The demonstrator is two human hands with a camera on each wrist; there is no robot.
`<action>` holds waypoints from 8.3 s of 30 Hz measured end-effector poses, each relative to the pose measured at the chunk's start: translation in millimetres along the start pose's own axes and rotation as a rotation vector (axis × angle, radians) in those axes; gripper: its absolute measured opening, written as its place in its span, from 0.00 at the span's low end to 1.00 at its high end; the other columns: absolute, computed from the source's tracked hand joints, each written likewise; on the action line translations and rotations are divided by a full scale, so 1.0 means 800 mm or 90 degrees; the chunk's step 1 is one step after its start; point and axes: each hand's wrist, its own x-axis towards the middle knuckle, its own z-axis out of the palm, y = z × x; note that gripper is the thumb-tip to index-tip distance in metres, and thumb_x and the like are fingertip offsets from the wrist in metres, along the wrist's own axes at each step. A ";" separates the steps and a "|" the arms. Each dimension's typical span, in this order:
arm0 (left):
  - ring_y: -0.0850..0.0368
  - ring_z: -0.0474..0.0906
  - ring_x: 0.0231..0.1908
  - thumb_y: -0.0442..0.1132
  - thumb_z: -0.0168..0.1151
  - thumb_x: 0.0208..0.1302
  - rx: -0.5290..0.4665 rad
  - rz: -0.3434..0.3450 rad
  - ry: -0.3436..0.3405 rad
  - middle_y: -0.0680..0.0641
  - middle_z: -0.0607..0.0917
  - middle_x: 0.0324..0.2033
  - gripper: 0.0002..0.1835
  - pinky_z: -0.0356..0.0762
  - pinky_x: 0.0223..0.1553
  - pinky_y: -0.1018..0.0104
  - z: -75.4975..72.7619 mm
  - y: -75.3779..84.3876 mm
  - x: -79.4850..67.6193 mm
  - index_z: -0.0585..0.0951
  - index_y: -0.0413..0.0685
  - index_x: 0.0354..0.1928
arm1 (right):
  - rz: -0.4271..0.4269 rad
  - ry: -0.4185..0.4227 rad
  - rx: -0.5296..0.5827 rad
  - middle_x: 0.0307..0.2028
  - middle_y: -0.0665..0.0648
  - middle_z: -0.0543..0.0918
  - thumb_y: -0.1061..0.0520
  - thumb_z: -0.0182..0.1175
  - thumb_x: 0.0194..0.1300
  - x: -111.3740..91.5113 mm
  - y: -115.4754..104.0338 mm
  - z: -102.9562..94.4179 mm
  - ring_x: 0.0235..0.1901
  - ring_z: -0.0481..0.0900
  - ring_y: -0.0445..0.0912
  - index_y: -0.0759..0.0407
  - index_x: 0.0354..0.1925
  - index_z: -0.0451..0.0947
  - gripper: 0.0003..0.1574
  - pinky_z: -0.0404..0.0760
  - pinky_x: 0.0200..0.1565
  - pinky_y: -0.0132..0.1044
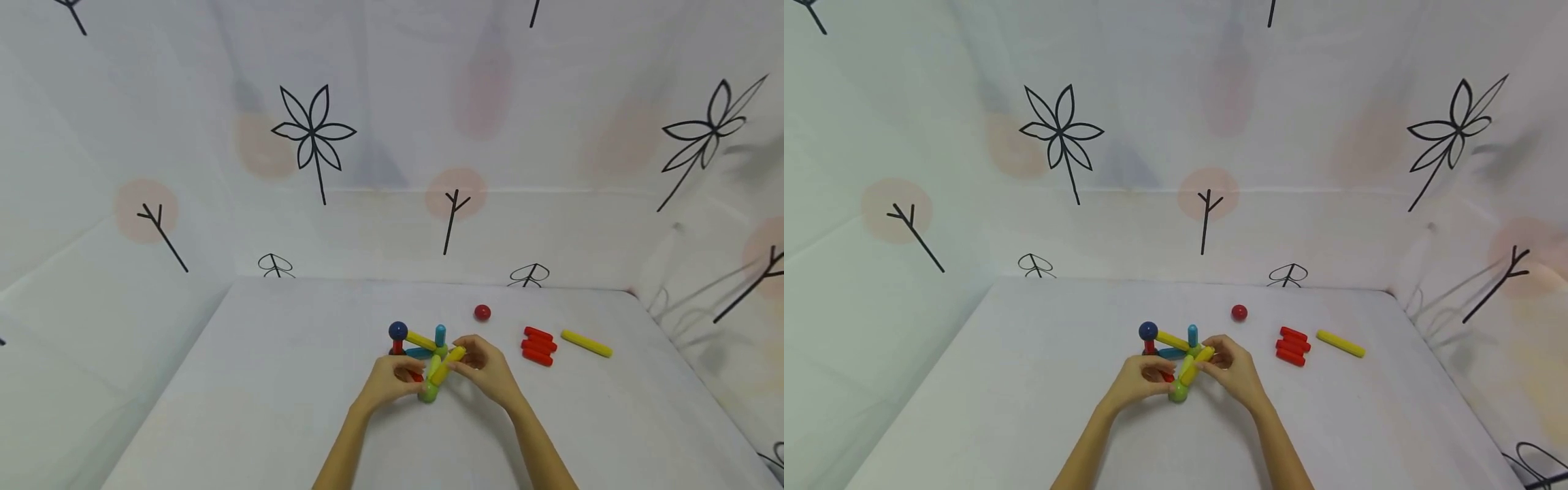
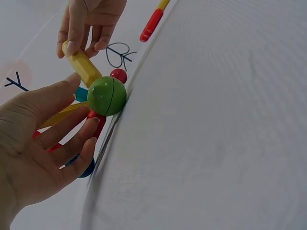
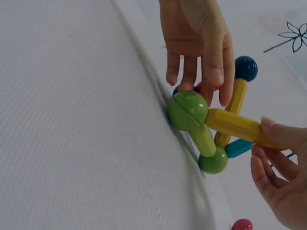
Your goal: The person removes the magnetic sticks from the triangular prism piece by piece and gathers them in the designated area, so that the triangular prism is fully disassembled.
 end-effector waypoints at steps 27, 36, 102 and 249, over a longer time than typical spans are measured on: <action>0.64 0.78 0.29 0.35 0.76 0.44 0.079 -0.003 -0.036 0.44 0.86 0.40 0.17 0.76 0.32 0.76 0.012 -0.007 0.006 0.86 0.37 0.39 | 0.093 -0.165 -0.063 0.36 0.57 0.82 0.61 0.65 0.57 -0.017 0.055 -0.029 0.30 0.75 0.43 0.67 0.42 0.81 0.14 0.77 0.35 0.27; 0.63 0.77 0.29 0.35 0.76 0.44 0.076 -0.009 -0.036 0.44 0.86 0.39 0.17 0.75 0.32 0.76 0.013 -0.006 0.005 0.86 0.38 0.38 | 0.091 -0.114 -0.088 0.32 0.54 0.82 0.62 0.68 0.54 -0.022 0.055 -0.024 0.29 0.75 0.43 0.65 0.39 0.81 0.13 0.78 0.33 0.27; 0.62 0.78 0.31 0.34 0.75 0.45 0.063 -0.002 -0.022 0.44 0.86 0.40 0.16 0.76 0.33 0.75 0.016 -0.006 0.002 0.86 0.38 0.39 | 0.249 0.241 -0.326 0.38 0.70 0.82 0.56 0.64 0.59 -0.079 0.164 -0.218 0.28 0.67 0.29 0.72 0.44 0.79 0.20 0.67 0.31 0.32; 0.49 0.82 0.39 0.34 0.65 0.57 0.005 0.047 0.249 0.43 0.86 0.37 0.11 0.80 0.43 0.63 -0.019 -0.013 0.024 0.82 0.38 0.42 | 0.163 0.022 -0.103 0.38 0.56 0.83 0.54 0.67 0.57 0.022 0.082 -0.015 0.37 0.77 0.47 0.61 0.41 0.80 0.16 0.78 0.39 0.33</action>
